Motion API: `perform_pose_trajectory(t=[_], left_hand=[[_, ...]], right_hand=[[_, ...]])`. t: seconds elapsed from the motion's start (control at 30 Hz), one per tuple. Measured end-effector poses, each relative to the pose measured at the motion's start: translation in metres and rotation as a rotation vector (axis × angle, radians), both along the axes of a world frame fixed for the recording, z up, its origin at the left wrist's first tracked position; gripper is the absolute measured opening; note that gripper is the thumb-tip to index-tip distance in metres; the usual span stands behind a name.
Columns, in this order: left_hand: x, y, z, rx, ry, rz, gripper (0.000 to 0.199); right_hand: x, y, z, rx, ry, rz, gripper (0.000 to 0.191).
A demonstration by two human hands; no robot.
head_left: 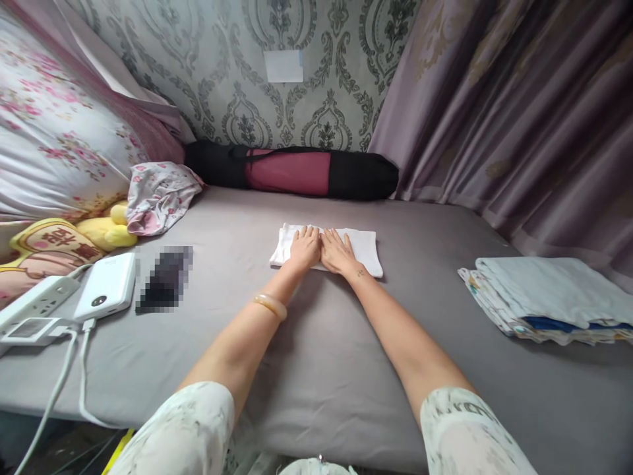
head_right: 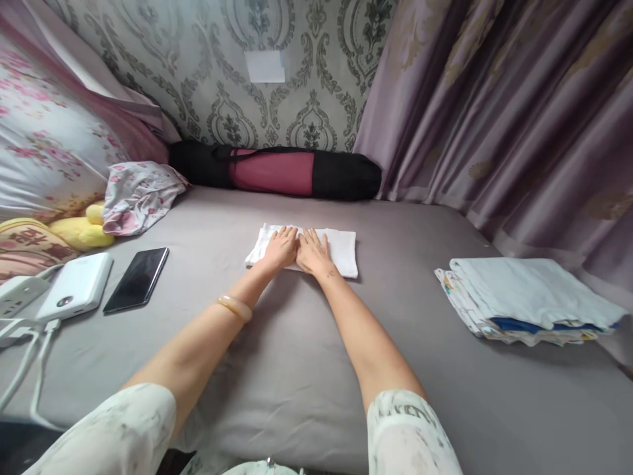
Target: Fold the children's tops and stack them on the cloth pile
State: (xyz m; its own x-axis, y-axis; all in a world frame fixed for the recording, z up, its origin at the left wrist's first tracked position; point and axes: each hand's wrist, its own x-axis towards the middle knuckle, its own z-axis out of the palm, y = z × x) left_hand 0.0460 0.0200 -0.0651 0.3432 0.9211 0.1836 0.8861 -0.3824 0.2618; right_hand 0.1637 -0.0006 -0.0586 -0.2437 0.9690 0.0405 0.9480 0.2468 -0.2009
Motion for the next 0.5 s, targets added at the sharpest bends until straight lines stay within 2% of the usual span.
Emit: perform_pose_trajectory(t=[0.23, 0.37, 0.5], left_hand=[[-0.007, 0.007, -0.014, -0.041, 0.081, 0.037, 0.050], [-0.012, 0.007, -0.013, -0.073, 0.106, 0.083, 0.054], [-0.016, 0.008, -0.011, -0.054, 0.110, 0.117, 0.057]], right_hand=[[0.007, 0.001, -0.010, -0.017, -0.029, -0.033, 0.056], [0.007, 0.001, -0.013, 0.018, -0.032, -0.060, 0.055], [0.012, 0.002, -0.014, 0.032, -0.026, -0.154, 0.056]])
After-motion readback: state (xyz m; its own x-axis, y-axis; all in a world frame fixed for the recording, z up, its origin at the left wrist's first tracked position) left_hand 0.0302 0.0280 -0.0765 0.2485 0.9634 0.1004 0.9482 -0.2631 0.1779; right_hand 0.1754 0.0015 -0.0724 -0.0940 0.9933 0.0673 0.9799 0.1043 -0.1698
